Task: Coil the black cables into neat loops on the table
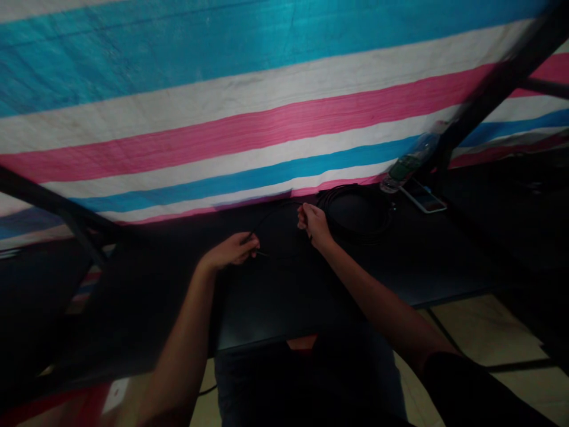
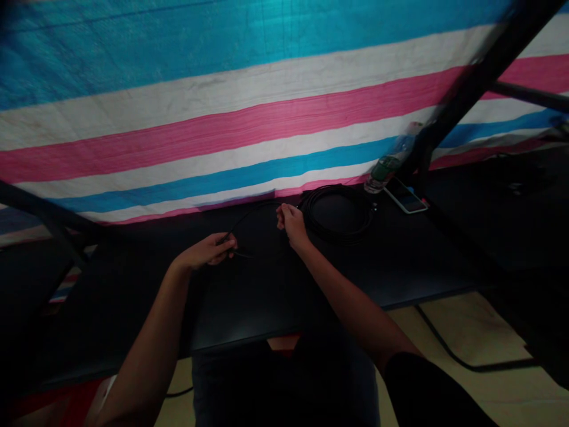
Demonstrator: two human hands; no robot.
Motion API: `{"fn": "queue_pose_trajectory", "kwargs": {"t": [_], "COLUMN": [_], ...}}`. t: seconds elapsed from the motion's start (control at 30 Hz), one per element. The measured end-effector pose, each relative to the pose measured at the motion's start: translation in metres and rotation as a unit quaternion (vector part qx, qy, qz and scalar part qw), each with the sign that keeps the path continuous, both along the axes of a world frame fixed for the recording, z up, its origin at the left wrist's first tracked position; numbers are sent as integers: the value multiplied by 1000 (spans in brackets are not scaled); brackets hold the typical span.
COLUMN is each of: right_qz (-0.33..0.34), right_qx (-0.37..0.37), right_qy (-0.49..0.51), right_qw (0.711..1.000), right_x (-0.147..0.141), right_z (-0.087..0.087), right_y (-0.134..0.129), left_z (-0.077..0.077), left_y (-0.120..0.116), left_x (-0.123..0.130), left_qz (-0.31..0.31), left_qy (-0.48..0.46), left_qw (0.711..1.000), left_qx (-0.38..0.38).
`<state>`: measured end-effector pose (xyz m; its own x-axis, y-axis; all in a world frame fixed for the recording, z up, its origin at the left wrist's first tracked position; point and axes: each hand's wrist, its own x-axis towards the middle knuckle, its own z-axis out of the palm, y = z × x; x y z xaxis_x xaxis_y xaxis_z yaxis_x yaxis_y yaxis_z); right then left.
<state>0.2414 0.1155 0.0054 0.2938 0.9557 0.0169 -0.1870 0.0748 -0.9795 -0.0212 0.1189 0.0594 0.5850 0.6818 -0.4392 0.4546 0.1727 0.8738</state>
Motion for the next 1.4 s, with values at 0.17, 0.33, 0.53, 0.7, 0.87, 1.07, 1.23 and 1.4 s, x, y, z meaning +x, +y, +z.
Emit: {"fn": "queue_pose_trajectory", "kwargs": {"t": [0.17,0.33,0.53,0.7,0.87,1.07,1.23,1.4], "right_qz": [52,111,184,58,-56,-155,-87,128], "right_qx": [37,110,147,100,73,24,4,-2], "right_qy": [-274,-444,-451,-400,-371,-335,-321,-269], "right_qw": [960,882,861,909,924,929,943,955], "right_x": [1,-7,-32,-22,-7,-8,-2,-5], "right_z": [11,27,28,19,15,13,12,13], "right_y": [-9,-26,-37,-26,-15,-15,-12,-14], "left_z": [-3,11,21,7,-2,-24,-39,-41], "left_y": [10,11,23,24,5,9,19,14], "left_x": [-2,4,21,27,21,34,29,16], "left_qz": [-30,-80,-86,2,61,91,146,94], "left_qy": [70,105,46,-60,-113,-173,-223,-155], "left_qw": [994,975,964,989,991,980,963,983], "left_qx": [83,181,246,135,-22,-13,-33,-7]}}
